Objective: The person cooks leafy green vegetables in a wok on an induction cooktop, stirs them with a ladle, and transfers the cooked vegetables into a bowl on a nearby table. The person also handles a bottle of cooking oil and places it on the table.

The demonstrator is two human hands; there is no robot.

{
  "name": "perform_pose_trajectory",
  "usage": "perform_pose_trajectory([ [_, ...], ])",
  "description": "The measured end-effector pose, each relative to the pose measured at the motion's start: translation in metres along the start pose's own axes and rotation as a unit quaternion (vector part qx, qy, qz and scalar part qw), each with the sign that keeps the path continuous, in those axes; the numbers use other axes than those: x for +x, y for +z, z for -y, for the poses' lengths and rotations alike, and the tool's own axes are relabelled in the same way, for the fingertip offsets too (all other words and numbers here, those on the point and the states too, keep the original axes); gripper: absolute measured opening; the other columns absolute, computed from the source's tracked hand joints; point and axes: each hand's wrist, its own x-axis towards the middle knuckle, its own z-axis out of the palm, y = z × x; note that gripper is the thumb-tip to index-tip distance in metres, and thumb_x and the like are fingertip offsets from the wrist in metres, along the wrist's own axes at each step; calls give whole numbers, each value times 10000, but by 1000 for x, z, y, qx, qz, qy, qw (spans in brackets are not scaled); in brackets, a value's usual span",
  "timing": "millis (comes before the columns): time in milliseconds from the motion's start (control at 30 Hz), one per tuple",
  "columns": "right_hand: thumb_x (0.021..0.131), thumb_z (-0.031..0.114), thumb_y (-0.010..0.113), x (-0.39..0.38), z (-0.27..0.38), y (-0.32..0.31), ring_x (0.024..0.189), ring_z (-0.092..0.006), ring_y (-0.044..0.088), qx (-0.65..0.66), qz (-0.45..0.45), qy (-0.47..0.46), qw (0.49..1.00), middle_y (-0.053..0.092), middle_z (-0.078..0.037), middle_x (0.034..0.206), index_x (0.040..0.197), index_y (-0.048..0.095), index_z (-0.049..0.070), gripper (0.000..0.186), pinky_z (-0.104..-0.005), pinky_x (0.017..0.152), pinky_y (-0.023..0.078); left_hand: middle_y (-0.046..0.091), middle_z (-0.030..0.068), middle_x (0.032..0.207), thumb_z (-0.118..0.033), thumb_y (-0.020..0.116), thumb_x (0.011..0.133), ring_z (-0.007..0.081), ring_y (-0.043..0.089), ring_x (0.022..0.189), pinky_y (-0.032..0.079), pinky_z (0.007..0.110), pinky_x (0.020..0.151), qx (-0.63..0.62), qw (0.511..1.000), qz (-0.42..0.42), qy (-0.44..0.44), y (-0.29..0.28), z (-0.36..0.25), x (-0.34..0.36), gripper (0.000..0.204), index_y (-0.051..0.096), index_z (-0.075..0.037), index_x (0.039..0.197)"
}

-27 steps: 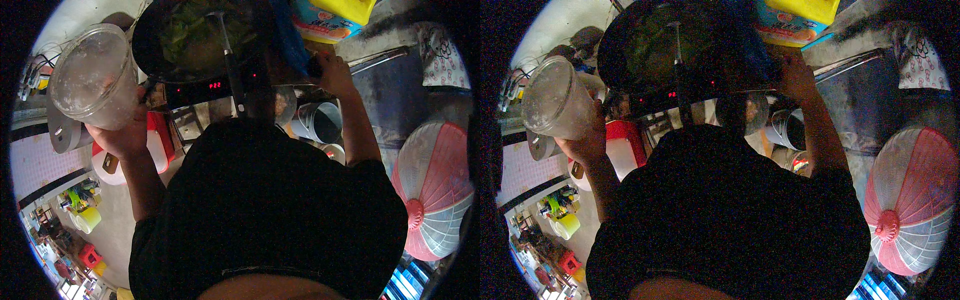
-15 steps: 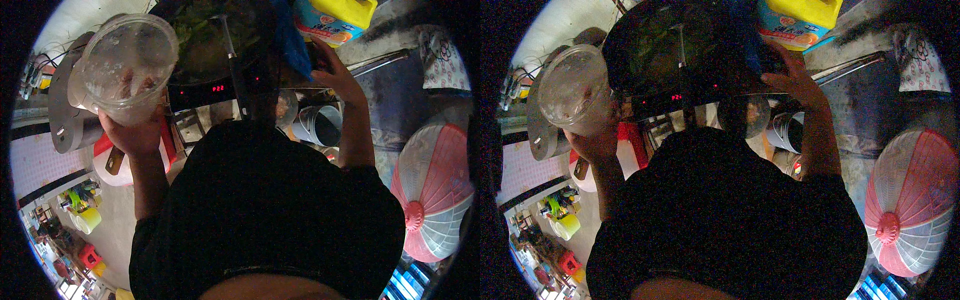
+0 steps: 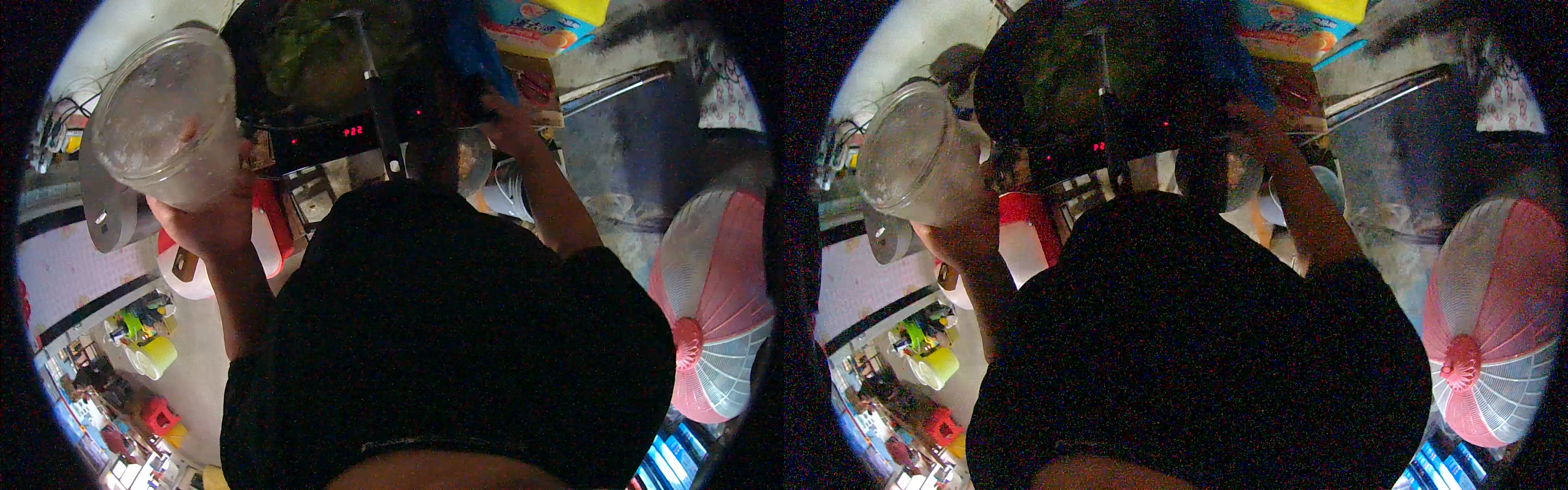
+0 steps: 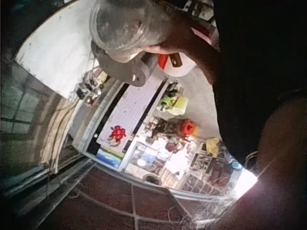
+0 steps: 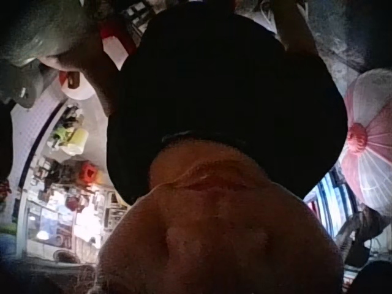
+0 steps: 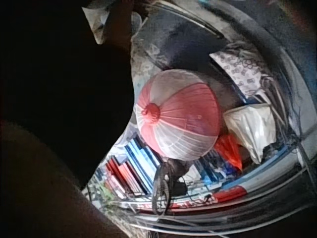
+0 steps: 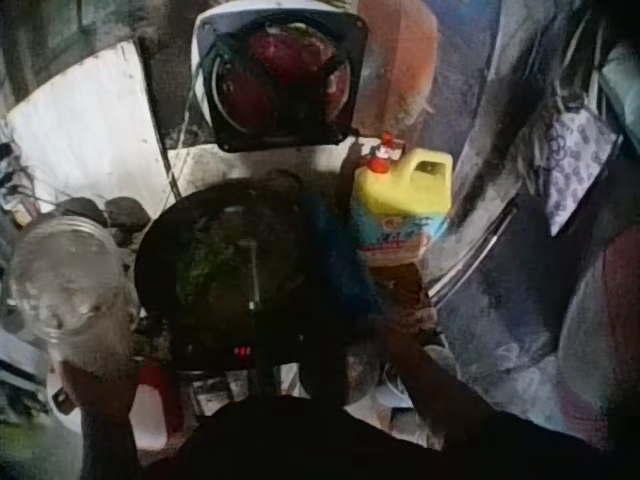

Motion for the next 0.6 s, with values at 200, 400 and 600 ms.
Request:
perform_pose_trajectory([
  [200, 822, 99, 595, -15, -11, 5, 1280, -313, 405, -85, -55, 130, 986, 425, -197, 1367, 1304, 422, -4, 522, -416, 1054, 323, 473, 147, 1305, -462, 294, 941, 369, 497, 1148, 486, 480, 850, -9, 1000, 15, 7, 1, 2, -6, 586, 393, -43, 1339],
  [400, 752, 281, 703, 24, 74, 15, 1243, -402, 427, 465, 90, 9, 881, 389, -268, 1364, 1379, 340, 40, 764, -458, 1003, 423, 497, 151, 1279, -454, 301, 955, 341, 520, 1130, 474, 442, 886, 0, 1000, -17, -15, 15, 7, -14, 579, 412, -19, 1320],
  [600, 579, 332, 839, 40, 189, 42, 1264, -332, 421, 266, 99, -77, 956, 405, -203, 1377, 1411, 280, 32, 1046, -403, 1035, 382, 562, 139, 1176, -446, 290, 975, 275, 573, 1036, 441, 382, 928, -41, 984, 64, -161, 35, 21, -16, 563, 494, 21, 1214],
])
